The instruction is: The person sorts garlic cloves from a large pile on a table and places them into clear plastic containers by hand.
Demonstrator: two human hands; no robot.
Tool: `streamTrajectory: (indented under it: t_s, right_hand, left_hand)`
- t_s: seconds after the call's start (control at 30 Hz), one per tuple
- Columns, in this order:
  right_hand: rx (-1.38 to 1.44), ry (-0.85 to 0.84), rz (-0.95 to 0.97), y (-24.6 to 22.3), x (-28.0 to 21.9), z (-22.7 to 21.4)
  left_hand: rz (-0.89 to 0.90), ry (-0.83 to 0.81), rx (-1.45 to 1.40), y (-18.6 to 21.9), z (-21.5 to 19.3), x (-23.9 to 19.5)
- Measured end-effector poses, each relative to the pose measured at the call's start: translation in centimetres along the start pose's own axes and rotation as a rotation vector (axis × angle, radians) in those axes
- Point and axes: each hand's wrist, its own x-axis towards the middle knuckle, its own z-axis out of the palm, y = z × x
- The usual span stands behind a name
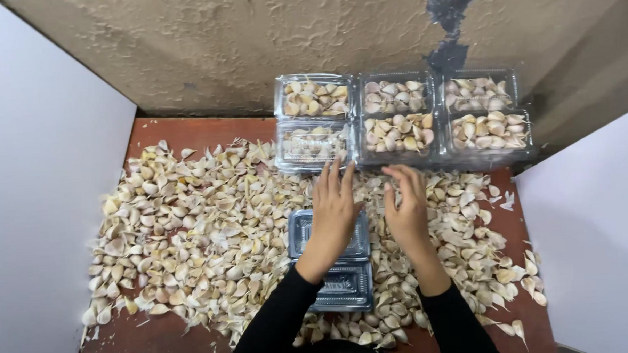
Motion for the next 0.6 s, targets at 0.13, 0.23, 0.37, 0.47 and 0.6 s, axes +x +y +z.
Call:
streamTrajectory:
  t_s: [0.13,0.23,0.37,0.47,0.6]
  right_hand:
    - [-0.014,-0.193,-0.018,-0.1,-4.4,4.7]
    - [-0.103,-0.33,-0.077,-1.3,-5.9,6.5]
    - [-0.35,-0.352,-0.116,-2.2,-7.1,8.0]
    - [-0.396,-0.338,-0.067,-1.5,-7.8,9.0]
    - [-0.406,-0.316,-0.015,-1.3,-8.5,9.2]
  left_hand:
    - [-0.112,-0.012,-0.027,-5.0,-1.4,-3.9]
    - [-0.191,-0.045,0.038,-8.7,0.1,-7.0]
    - [-0.19,-0.057,0.027,-10.4,1.4,-9.8]
    - [-0.153,-0.019,0.011,-11.2,2.1,-11.2]
    - [-0.153,-0.001,-0.007,-12.2,3.2,-11.7]
